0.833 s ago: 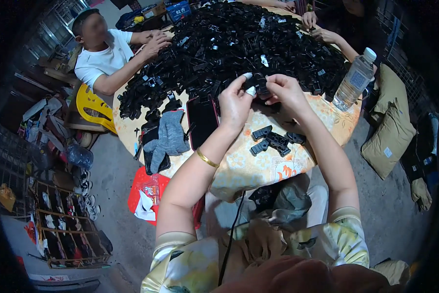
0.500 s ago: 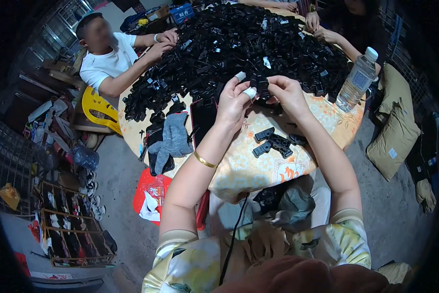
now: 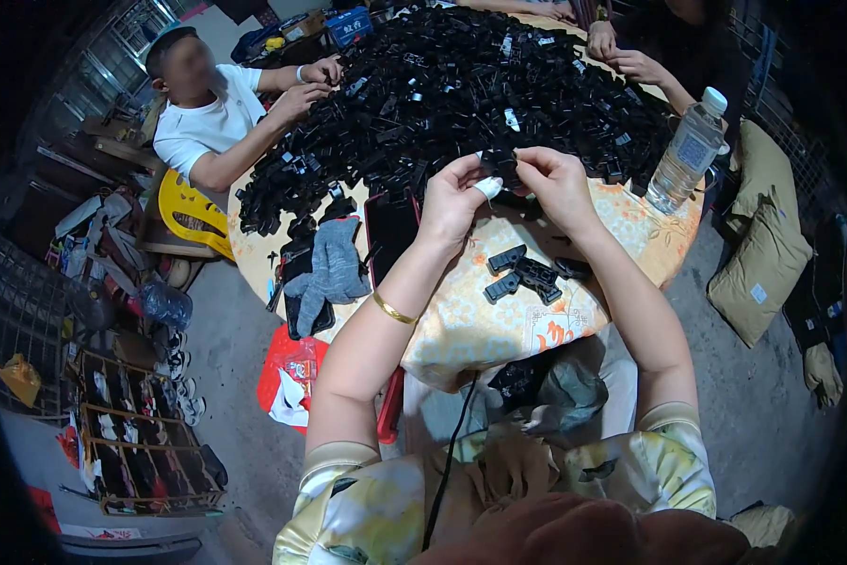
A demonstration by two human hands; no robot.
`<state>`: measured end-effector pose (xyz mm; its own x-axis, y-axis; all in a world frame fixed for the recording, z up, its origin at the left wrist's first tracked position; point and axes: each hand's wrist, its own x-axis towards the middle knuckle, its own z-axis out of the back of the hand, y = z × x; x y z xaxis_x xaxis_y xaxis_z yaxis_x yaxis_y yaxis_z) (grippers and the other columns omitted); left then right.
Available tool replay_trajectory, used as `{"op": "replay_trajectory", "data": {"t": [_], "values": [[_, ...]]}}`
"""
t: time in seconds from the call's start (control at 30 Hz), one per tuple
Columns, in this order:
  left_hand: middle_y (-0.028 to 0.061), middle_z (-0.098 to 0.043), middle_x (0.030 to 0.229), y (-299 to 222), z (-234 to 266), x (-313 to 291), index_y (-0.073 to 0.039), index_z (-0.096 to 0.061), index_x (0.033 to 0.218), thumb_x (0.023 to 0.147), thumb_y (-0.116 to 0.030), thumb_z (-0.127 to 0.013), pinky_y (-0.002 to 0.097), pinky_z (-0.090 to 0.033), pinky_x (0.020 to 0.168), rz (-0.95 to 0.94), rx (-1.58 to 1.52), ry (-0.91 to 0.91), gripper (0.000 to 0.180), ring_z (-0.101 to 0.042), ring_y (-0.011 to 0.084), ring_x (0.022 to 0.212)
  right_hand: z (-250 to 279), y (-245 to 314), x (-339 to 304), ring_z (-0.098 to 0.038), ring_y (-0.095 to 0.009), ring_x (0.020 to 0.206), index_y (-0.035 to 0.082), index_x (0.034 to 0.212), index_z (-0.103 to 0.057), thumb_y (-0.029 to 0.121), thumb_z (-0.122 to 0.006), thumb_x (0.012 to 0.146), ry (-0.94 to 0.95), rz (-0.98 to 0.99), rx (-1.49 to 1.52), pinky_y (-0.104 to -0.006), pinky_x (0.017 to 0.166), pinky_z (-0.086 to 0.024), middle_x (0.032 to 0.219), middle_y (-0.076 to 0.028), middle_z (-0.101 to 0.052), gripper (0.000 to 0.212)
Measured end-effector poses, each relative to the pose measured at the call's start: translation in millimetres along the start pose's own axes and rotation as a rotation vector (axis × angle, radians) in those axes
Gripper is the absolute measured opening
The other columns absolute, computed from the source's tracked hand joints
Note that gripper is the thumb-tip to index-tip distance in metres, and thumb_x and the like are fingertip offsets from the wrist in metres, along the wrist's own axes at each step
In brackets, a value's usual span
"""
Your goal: Assemble or sort small black plastic components at a workshop table.
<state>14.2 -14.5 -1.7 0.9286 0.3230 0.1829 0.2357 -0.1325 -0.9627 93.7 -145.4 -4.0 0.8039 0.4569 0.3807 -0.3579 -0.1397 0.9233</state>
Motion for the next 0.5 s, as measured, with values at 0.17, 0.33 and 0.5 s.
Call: {"op": "replay_trajectory", "data": {"t": [0.17, 0.33, 0.5], "values": [[0.0070, -0.063, 0.098, -5.9, 3.5, 0.1, 0.002, -0.057, 0.110, 0.076, 0.008, -0.059, 0.0222, -0.048, 0.076, -0.029, 0.147, 0.020, 0.035, -0.059, 0.0109, 0.088, 6.1, -2.3, 2.3, -0.060, -0.011, 0.063, 0.000, 0.095, -0.065, 0.006, -0.060, 0.081, 0.073, 0.068, -0.121, -0.0241, 0.056, -0.049, 0.074, -0.006, -0.064, 0.017], [0.0062, -0.062, 0.097, -11.5, -2.0, -3.7, 0.002, -0.053, 0.115, 0.077, 0.006, -0.059, 0.0204, -0.048, 0.073, -0.122, 0.404, 0.028, 0.039, -0.058, 0.0088, 0.085, 1.5, 3.2, -4.3, -0.063, -0.024, 0.068, 0.001, 0.093, -0.065, 0.004, -0.060, 0.077, -0.051, 0.476, -0.504, -0.0300, 0.060, -0.050, 0.076, -0.010, -0.063, 0.017], [0.0042, -0.061, 0.097, -12.0, -10.0, -9.1, 0.004, -0.047, 0.122, 0.080, 0.002, -0.059, 0.0164, -0.044, 0.063, -0.014, -0.022, -0.008, 0.044, -0.056, 0.0050, 0.076, -2.9, 5.4, -7.5, -0.061, -0.026, 0.077, 0.002, 0.098, -0.062, -0.001, -0.057, 0.078, -0.013, 0.629, -0.556, -0.0297, 0.065, -0.050, 0.094, -0.011, -0.059, 0.021]]}}
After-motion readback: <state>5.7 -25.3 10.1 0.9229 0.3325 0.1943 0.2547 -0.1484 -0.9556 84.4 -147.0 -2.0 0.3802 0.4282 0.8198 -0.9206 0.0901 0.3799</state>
